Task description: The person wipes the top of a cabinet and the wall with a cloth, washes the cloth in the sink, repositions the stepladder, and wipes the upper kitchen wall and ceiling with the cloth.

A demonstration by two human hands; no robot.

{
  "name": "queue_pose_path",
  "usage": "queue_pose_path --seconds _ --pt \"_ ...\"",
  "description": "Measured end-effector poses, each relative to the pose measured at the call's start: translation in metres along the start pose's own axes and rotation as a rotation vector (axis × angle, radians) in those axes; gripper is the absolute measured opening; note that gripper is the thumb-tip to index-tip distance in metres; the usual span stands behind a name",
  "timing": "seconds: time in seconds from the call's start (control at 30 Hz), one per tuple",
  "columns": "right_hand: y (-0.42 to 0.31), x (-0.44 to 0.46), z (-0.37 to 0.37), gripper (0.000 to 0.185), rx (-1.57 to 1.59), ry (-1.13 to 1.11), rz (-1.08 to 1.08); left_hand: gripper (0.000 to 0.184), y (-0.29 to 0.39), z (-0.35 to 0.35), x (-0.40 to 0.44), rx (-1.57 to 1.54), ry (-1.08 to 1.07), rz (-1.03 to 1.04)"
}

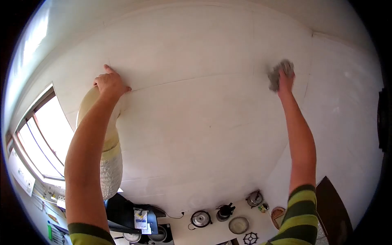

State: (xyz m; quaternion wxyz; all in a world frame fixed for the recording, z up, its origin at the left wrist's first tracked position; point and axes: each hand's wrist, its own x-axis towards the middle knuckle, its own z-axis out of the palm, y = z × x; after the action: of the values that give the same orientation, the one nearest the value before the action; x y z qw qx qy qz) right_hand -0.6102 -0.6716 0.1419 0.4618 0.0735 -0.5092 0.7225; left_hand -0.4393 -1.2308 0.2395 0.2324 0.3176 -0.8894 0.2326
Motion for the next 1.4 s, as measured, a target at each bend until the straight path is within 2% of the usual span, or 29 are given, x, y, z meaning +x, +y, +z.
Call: queue_pose_path --seconds 0.03,0.1,0.13,0.17,0.23,0.27,0.3,0.33,0.4,0.43,0.5,0.63,0.67,0.7,0.73,0.77,0.8,0.83,0.9,1.0,1.07,1.1,1.13,1.17,1.2,1.27,1.33,1.37,1.4 --pt "-0.02 0.012 0.044 0.083 0.034 -0.089 -0.066 0.125 0.0 0.001 0.003 0.001 -0.003 -0.003" --pt "-0.038 0.037 0.135 0.084 0.008 -0.132 -0.069 0.125 -0.001 0.005 0.005 0.008 -0.008 0.001" --pt "-0.043 0.033 0.182 0.081 -0.261 -0.074 -0.281 0.125 -0.001 0.005 0.006 0.017 -0.007 0.007" --pt "-0.024 0.037 0.233 0.08 -0.534 0.032 -0.635 0.125 0.0 0.0 0.007 0.014 -0.006 0.007" --pt "-0.053 -0.052 0.302 0.074 -0.572 -0.098 -0.98 0.126 0.002 -0.008 0.002 0.004 -0.083 0.012" --pt "-0.075 -0.1 0.32 0.07 -0.609 -0.291 -1.04 0.126 0.001 -0.005 0.003 0.001 -0.087 0.014" --pt "-0.063 -0.132 0.347 0.067 -0.553 -0.286 -1.274 0.126 -0.002 0.002 0.007 -0.006 -0.041 0.031" --pt "-0.074 -0.161 0.353 0.063 -0.58 -0.507 -1.219 0.125 -0.002 0.008 0.01 -0.016 0.005 0.06" --pt "-0.065 -0.177 0.371 0.059 -0.528 -0.397 -1.3 0.127 -0.003 0.016 0.017 0.008 0.034 0.051" --pt "-0.062 -0.162 0.357 0.059 -0.565 -0.382 -1.298 0.126 -0.006 0.019 0.021 -0.033 0.043 0.079" --pt "-0.062 -0.132 0.337 0.06 -0.587 -0.456 -1.432 0.126 -0.008 0.019 0.022 -0.082 0.069 0.113" --pt "-0.052 -0.026 0.267 0.059 -0.751 -0.112 -1.221 0.123 -0.008 0.035 0.028 -0.062 0.119 0.024" --pt "-0.041 0.024 0.251 0.064 -0.724 -0.072 -1.227 0.122 -0.009 0.039 0.03 -0.019 0.137 0.005" --pt "-0.049 0.052 0.222 0.065 -0.874 -0.212 -1.091 0.122 -0.008 0.038 0.03 -0.012 0.136 -0.005" --pt "-0.041 0.081 0.199 0.064 -0.999 -0.148 -1.069 0.121 -0.007 0.034 0.028 0.004 0.11 -0.017" --pt "-0.015 0.125 0.183 0.066 -0.901 0.143 -1.055 0.12 -0.006 0.033 0.028 0.019 0.083 -0.026" --pt "-0.014 0.126 0.158 0.068 -0.823 0.125 -0.896 0.12 -0.009 0.038 0.032 0.025 0.078 -0.023" --pt "-0.001 0.132 0.138 0.073 -0.875 0.161 -0.75 0.119 -0.016 0.048 0.038 0.016 0.119 -0.016" --pt "0.054 0.138 0.088 0.074 -0.806 0.256 -0.635 0.119 -0.023 0.064 0.047 0.013 0.147 0.013" --pt "0.117 0.067 0.008 0.069 -0.775 0.251 -0.419 0.115 -0.028 0.073 0.058 0.029 0.206 -0.024" --pt "0.209 0.028 -0.053 0.069 -0.872 0.372 -0.299 0.11 -0.024 0.069 0.055 -0.079 0.241 -0.056" --pt "0.238 -0.009 -0.078 0.068 -0.8 0.372 -0.209 0.105 -0.025 0.063 0.052 -0.094 0.225 -0.036" --pt "0.291 -0.035 -0.107 0.067 -0.817 0.429 0.022 0.105 -0.025 0.07 0.058 -0.095 0.23 -0.023" --pt "0.281 -0.086 -0.109 0.067 -0.743 0.448 0.247 0.105 -0.034 0.083 0.071 -0.077 0.255 0.003" --pt "0.327 -0.12 -0.127 0.069 -0.734 0.371 0.109 0.104 -0.038 0.089 0.078 -0.061 0.277 0.026" --pt "0.369 -0.163 -0.114 0.07 -0.609 0.642 0.755 0.104 -0.022 0.065 0.054 -0.065 0.237 -0.001" --pt "0.314 -0.159 -0.073 0.074 -0.658 0.595 0.917 0.105 -0.011 0.063 0.055 -0.079 0.198 -0.01" --pt "0.305 -0.141 -0.058 0.074 -0.666 0.611 0.922 0.105 -0.022 0.083 0.073 -0.071 0.239 0.01" --pt "0.304 -0.108 -0.035 0.064 -1.23 0.567 0.456 0.105 -0.035 0.1 0.089 -0.06 0.282 0.015"
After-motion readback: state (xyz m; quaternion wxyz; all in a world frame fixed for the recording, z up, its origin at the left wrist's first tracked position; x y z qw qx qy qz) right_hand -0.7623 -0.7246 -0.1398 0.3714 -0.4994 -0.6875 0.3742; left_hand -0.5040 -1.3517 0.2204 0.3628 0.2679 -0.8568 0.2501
